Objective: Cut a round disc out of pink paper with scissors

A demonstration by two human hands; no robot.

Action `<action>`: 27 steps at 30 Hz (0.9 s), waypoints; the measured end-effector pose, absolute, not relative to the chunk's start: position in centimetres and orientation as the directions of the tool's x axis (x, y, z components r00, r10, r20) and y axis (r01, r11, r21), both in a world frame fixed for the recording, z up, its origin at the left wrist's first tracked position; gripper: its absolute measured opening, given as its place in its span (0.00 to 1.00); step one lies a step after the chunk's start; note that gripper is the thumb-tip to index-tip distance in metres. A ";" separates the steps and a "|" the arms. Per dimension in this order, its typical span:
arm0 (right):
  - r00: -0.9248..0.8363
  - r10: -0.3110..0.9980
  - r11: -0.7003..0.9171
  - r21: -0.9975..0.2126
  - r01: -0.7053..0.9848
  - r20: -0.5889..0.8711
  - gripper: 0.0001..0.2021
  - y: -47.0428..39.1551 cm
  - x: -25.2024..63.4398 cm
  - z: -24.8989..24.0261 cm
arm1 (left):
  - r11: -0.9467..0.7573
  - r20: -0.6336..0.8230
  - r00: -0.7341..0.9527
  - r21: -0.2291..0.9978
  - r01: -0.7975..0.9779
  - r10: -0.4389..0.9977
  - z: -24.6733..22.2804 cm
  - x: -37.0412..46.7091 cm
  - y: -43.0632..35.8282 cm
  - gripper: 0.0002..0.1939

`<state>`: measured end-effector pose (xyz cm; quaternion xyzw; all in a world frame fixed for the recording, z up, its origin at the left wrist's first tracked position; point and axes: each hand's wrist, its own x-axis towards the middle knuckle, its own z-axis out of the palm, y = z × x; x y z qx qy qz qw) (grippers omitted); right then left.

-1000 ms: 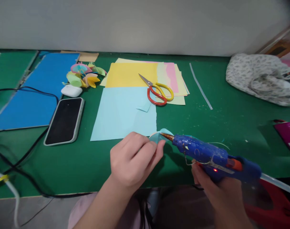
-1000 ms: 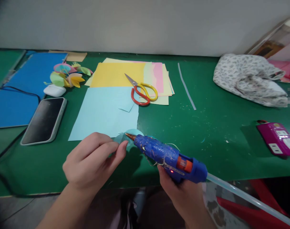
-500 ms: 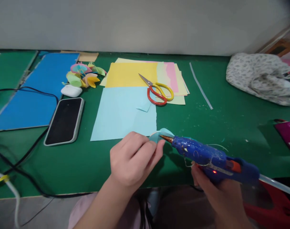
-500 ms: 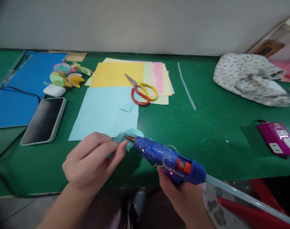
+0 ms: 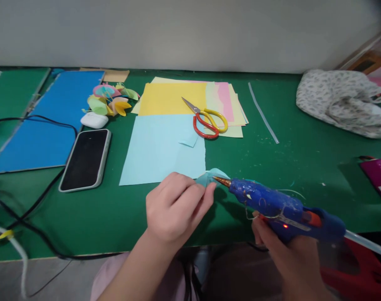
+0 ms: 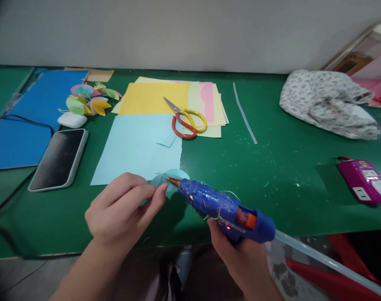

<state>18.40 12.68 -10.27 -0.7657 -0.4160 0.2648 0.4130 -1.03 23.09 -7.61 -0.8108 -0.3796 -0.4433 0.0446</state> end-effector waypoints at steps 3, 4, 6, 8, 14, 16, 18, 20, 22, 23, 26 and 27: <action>0.533 0.842 -0.275 -0.915 0.296 -0.081 0.10 12.9 18.3 -10.5 | -0.699 0.750 0.297 0.292 0.652 0.591 -7.6 -1.0 23.1 0.13; 0.525 0.846 -0.249 -0.938 0.240 -0.090 0.11 13.2 18.4 -10.5 | -0.697 0.750 0.284 0.310 0.647 0.597 -7.6 -1.0 23.1 0.13; 0.514 0.848 -0.215 -0.970 0.113 -0.128 0.12 13.9 18.7 -10.3 | -0.688 0.747 0.255 0.347 0.637 0.614 -7.6 -1.0 23.2 0.14; 0.524 0.828 -0.235 -0.972 0.002 -0.199 0.14 15.0 19.4 -10.0 | -0.663 0.737 0.226 0.375 0.648 0.637 -7.5 -1.1 23.3 0.16; 0.465 0.856 -0.480 -0.678 0.557 -0.225 0.24 19.3 23.6 -9.5 | -0.467 0.655 0.016 0.521 0.715 0.756 -7.6 -1.9 24.3 0.17; 0.399 0.897 -0.434 -0.555 0.710 -0.191 0.27 20.8 24.2 -9.6 | -0.397 0.608 -0.057 0.584 0.708 0.792 -7.8 -2.2 24.6 0.17; 0.371 0.914 -0.403 -0.449 0.798 -0.162 0.27 21.8 24.4 -9.7 | -0.349 0.567 -0.104 0.631 0.693 0.817 -7.9 -2.5 24.8 0.17; 0.377 0.916 -0.402 -0.368 0.839 -0.141 0.27 22.0 24.4 -9.7 | -0.326 0.543 -0.126 0.657 0.680 0.830 -8.0 -2.7 24.9 0.17; 0.424 0.900 -0.432 -0.328 0.840 -0.100 0.25 21.3 24.4 -9.4 | -0.317 0.531 -0.133 0.669 0.672 0.837 -7.9 -2.7 24.9 0.17; 0.462 0.885 -0.454 -0.326 0.829 -0.057 0.23 20.8 24.3 -9.2 | -0.315 0.527 -0.136 0.674 0.669 0.839 -7.9 -2.7 24.9 0.17; 0.511 0.838 -0.409 -0.404 0.819 0.188 0.17 19.1 22.8 -8.6 | -0.311 0.521 -0.144 0.684 0.659 0.841 -7.9 -2.6 24.8 0.18; 0.457 0.832 -0.298 -0.439 0.847 0.316 0.16 18.6 21.8 -8.3 | -0.311 0.521 -0.149 0.688 0.656 0.840 -7.9 -2.6 24.8 0.18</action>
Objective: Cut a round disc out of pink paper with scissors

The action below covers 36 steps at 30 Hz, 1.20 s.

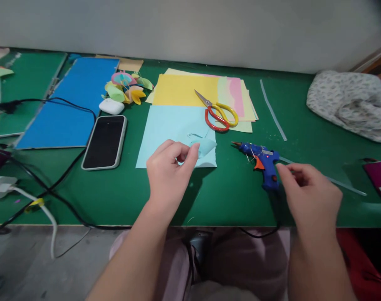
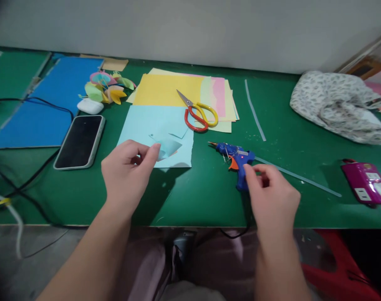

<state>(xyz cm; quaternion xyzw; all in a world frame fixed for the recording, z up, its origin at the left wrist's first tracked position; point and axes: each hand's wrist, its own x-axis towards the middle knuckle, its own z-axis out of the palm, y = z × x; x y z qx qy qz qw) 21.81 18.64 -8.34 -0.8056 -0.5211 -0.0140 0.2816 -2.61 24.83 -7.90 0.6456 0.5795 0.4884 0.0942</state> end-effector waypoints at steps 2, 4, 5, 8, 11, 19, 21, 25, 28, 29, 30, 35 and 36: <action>0.070 0.921 0.130 -0.470 0.873 0.383 0.12 18.3 19.3 -8.1 | -0.309 0.521 -0.157 0.694 0.650 0.839 -7.9 -2.6 24.9 0.17; -0.364 0.894 0.448 -0.506 0.737 0.262 0.10 18.7 16.6 -8.1 | -0.317 0.526 -0.164 0.701 0.639 0.834 -8.0 -2.7 24.9 0.17; -0.470 0.865 0.487 -0.511 0.708 0.173 0.11 19.0 15.5 -8.3 | -0.322 0.529 -0.167 0.705 0.632 0.832 -8.0 -2.7 24.9 0.17; -0.581 0.814 0.517 -0.467 0.717 0.010 0.17 20.1 13.4 -9.0 | -0.337 0.538 -0.172 0.714 0.614 0.825 -7.9 -2.6 25.0 0.17; -0.597 0.801 0.522 -0.445 0.727 -0.036 0.16 20.6 13.1 -9.5 | -0.352 0.544 -0.162 0.713 0.606 0.824 -8.0 -2.6 25.0 0.18; -0.559 0.829 0.466 -0.550 0.693 -0.001 0.07 20.5 13.5 -10.0 | -0.383 0.564 -0.148 0.707 0.594 0.812 -8.1 -2.7 24.9 0.19; -0.551 0.834 0.457 -0.577 0.678 0.013 0.06 20.7 13.7 -10.0 | -0.382 0.561 -0.146 0.708 0.593 0.815 -8.1 -2.7 24.9 0.19; -0.557 0.830 0.452 -0.628 0.633 0.037 0.09 21.1 14.1 -10.0 | -0.380 0.552 -0.143 0.717 0.584 0.822 -8.1 -2.7 24.9 0.19; -0.590 0.806 0.496 -0.590 0.637 0.040 0.11 21.3 14.2 -10.2 | -0.379 0.547 -0.142 0.723 0.578 0.825 -8.0 -2.7 24.8 0.19; -0.600 0.799 0.513 -0.571 0.641 0.045 0.11 21.3 14.2 -10.2 | -0.376 0.541 -0.142 0.727 0.575 0.829 -8.0 -2.7 24.8 0.19; -0.608 0.792 0.529 -0.556 0.641 0.053 0.11 21.3 14.1 -10.3 | -0.371 0.534 -0.142 0.732 0.572 0.834 -8.0 -2.6 24.8 0.19; -0.601 0.793 0.549 -0.543 0.635 0.100 0.07 21.0 14.0 -10.2 | -0.339 0.492 -0.150 0.760 0.555 0.857 -7.8 -2.6 24.6 0.19; -0.594 0.799 0.541 -0.549 0.638 0.097 0.07 21.0 14.0 -10.2 | -0.335 0.489 -0.153 0.763 0.554 0.859 -7.7 -2.6 24.6 0.19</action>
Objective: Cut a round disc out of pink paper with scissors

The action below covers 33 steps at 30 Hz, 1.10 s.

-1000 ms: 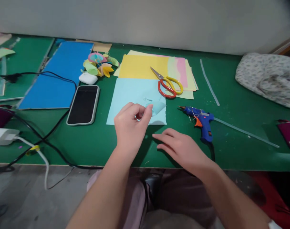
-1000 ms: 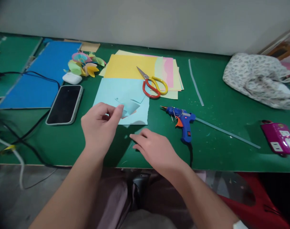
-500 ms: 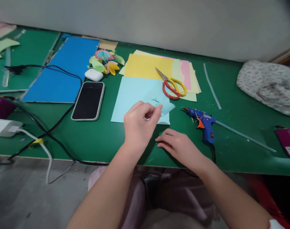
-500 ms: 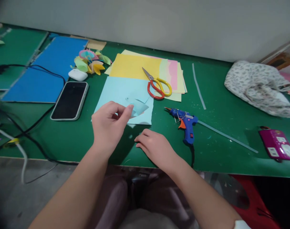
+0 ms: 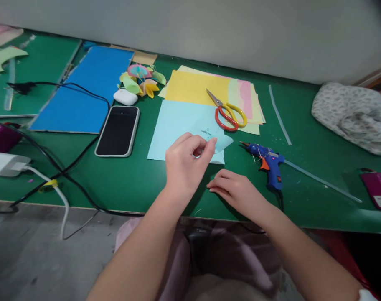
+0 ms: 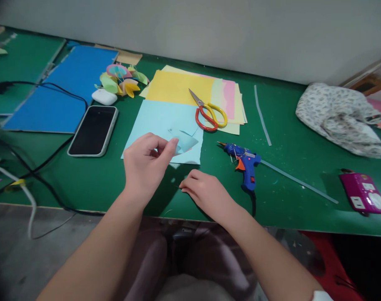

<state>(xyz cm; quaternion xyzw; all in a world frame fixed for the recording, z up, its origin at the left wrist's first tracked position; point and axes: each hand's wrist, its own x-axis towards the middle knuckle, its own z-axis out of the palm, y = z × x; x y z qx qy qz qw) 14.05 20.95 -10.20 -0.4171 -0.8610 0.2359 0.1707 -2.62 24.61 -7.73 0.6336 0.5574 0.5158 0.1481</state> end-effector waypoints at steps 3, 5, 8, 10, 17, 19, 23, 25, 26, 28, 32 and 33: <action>-0.582 0.809 0.517 -0.566 0.642 0.078 0.06 20.9 14.1 -10.2 | -0.326 0.480 -0.157 0.767 0.553 0.863 -7.7 -2.7 24.6 0.19; -0.581 0.811 0.511 -0.575 0.639 0.076 0.06 20.9 14.1 -10.2 | -0.323 0.478 -0.156 0.766 0.555 0.864 -7.7 -2.7 24.6 0.19; -0.573 0.814 0.512 -0.585 0.628 0.097 0.06 20.8 14.2 -10.3 | -0.324 0.478 -0.150 0.763 0.560 0.866 -7.7 -2.7 24.6 0.19; -0.557 0.820 0.512 -0.600 0.615 0.129 0.06 20.7 14.3 -10.1 | -0.323 0.481 -0.149 0.756 0.569 0.864 -7.7 -2.6 24.6 0.19; -0.405 0.807 0.588 -0.530 0.611 0.429 0.07 20.2 14.4 -7.0 | -0.155 0.417 -0.302 0.769 0.621 0.857 -7.8 -2.0 24.0 0.17; -0.393 0.754 0.632 -0.419 0.652 0.526 0.07 20.1 14.3 -6.4 | -0.107 0.376 -0.345 0.794 0.598 0.860 -7.7 -1.8 23.8 0.17; -0.444 0.655 0.664 -0.185 0.725 0.612 0.08 20.3 13.8 -5.9 | -0.064 0.309 -0.377 0.839 0.540 0.873 -7.7 -1.8 23.7 0.17; -0.486 0.634 0.678 -0.130 0.723 0.602 0.09 20.5 13.6 -5.7 | -0.035 0.266 -0.386 0.858 0.513 0.883 -7.7 -1.8 23.7 0.17; -0.503 0.624 0.687 -0.113 0.718 0.599 0.10 20.7 13.5 -5.5 | -0.020 0.245 -0.389 0.867 0.498 0.888 -7.8 -1.8 23.8 0.17; -0.530 0.599 0.703 -0.077 0.707 0.601 0.11 21.0 13.3 -5.2 | -0.003 0.216 -0.395 0.880 0.474 0.893 -7.8 -1.7 23.8 0.17; -0.576 0.568 0.713 -0.002 0.701 0.588 0.16 21.5 12.8 -4.9 | -0.012 0.230 -0.380 0.868 0.497 0.896 -7.9 -1.5 23.8 0.16; -0.589 0.564 0.718 0.009 0.696 0.579 0.17 21.6 12.8 -5.0 | -0.016 0.240 -0.371 0.858 0.514 0.897 -8.0 -1.4 23.8 0.16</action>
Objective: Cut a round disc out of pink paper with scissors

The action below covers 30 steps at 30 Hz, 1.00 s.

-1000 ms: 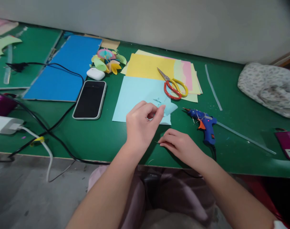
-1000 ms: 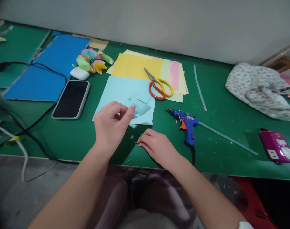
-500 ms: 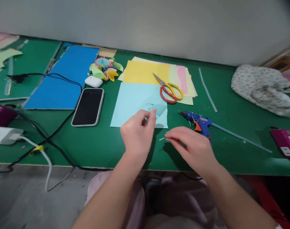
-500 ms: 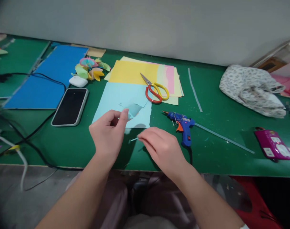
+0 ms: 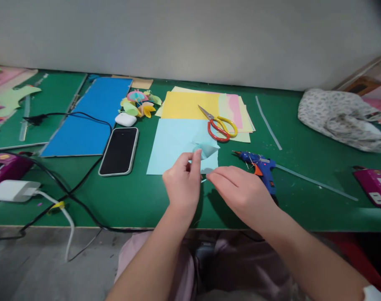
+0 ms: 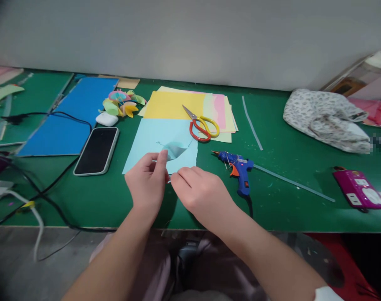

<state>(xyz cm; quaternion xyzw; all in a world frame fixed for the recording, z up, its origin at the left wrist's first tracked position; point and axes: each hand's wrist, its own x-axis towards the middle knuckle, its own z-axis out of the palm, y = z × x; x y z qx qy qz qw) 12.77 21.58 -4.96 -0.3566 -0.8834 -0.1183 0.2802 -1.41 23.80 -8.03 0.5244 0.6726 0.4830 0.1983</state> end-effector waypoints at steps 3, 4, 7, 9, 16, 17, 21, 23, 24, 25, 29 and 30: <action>-0.613 0.567 0.728 0.012 0.685 0.550 0.18 21.7 12.8 -5.1 | -0.017 0.242 -0.341 0.836 0.548 0.909 -8.4 -1.3 23.8 0.17; -0.614 0.574 0.730 0.003 0.684 0.542 0.18 21.8 12.8 -5.2 | -0.017 0.241 -0.333 0.831 0.556 0.912 -8.5 -1.3 23.8 0.17; -0.609 0.584 0.735 -0.032 0.677 0.537 0.17 21.9 12.9 -5.2 | -0.016 0.243 -0.320 0.818 0.575 0.916 -8.7 -1.3 23.8 0.17; -0.603 0.580 0.739 -0.043 0.672 0.547 0.16 21.9 13.0 -5.2 | -0.019 0.245 -0.316 0.816 0.578 0.917 -8.7 -1.3 23.8 0.17; -0.606 0.594 0.731 -0.041 0.681 0.528 0.16 22.0 13.1 -5.2 | -0.011 0.213 -0.309 0.837 0.546 0.927 -8.5 -1.2 23.8 0.18; -0.607 0.595 0.732 -0.044 0.680 0.527 0.16 22.0 13.1 -5.2 | -0.006 0.209 -0.307 0.835 0.550 0.928 -8.5 -1.2 23.7 0.18; -0.607 0.595 0.740 -0.063 0.670 0.527 0.15 22.1 13.2 -5.1 | 0.002 0.196 -0.286 0.822 0.569 0.938 -8.5 -1.2 23.6 0.19; -0.609 0.600 0.738 -0.067 0.671 0.518 0.15 22.0 13.2 -5.3 | -0.002 0.201 -0.283 0.818 0.575 0.938 -8.5 -1.1 23.6 0.18; -0.611 0.603 0.738 -0.068 0.671 0.514 0.15 22.0 13.3 -5.3 | -0.005 0.206 -0.283 0.817 0.577 0.937 -8.5 -1.1 23.6 0.18; -0.611 0.604 0.738 -0.070 0.671 0.511 0.15 21.9 13.3 -5.4 | -0.008 0.210 -0.283 0.815 0.579 0.936 -8.6 -1.1 23.7 0.17; -0.621 0.596 0.750 -0.075 0.658 0.509 0.13 21.9 13.5 -5.4 | -0.002 0.192 -0.274 0.823 0.569 0.942 -8.5 -1.0 23.8 0.17; -0.624 0.594 0.752 -0.076 0.655 0.508 0.13 22.0 13.5 -5.3 | 0.005 0.183 -0.276 0.826 0.564 0.943 -8.5 -1.0 23.9 0.17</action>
